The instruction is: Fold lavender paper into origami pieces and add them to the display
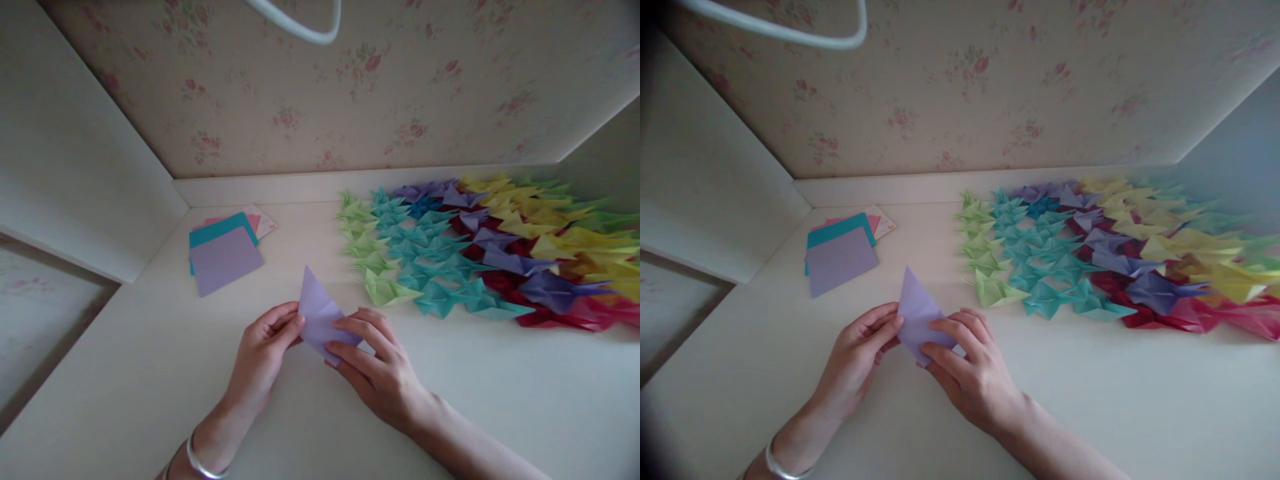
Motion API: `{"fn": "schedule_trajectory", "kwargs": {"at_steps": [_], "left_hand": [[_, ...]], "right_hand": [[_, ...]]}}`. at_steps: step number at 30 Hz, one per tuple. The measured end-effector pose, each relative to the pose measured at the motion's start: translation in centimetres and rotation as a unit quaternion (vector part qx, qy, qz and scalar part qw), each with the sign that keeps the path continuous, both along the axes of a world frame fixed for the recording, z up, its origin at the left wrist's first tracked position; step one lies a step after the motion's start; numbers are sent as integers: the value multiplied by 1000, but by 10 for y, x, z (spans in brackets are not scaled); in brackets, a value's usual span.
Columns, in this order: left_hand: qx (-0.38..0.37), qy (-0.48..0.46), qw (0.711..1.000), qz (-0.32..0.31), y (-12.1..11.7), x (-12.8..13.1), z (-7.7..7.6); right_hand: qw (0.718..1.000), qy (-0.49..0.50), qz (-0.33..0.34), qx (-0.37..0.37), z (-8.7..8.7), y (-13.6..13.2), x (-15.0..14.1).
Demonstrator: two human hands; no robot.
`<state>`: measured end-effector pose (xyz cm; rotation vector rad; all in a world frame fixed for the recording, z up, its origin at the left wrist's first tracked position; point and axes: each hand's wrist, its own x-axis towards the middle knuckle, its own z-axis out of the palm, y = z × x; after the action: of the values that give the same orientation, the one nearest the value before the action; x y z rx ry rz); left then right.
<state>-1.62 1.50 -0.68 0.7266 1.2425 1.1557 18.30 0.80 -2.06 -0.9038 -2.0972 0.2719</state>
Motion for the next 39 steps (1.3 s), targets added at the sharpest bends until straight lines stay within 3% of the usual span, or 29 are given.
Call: {"fn": "schedule_trajectory", "kwargs": {"at_steps": [5, 13, 17, 26, 39], "left_hand": [[-13, -4, 998, -56, -2, 5, 7], [-38, 37, 999, -9, -1, 5, 9], [15, 77, 997, -3, -4, 7, 10], [95, 216, 968, -86, -11, 4, 11], [39, 140, 985, -88, -10, 5, 9]], "right_hand": [[995, 61, 0, -82, 2, 0, -4], [967, 142, -51, -207, 1, 0, -7], [942, 176, -63, -280, 2, 1, -9], [890, 260, -86, -366, 1, 6, -8], [831, 311, -103, -450, 6, 3, -12]]}}
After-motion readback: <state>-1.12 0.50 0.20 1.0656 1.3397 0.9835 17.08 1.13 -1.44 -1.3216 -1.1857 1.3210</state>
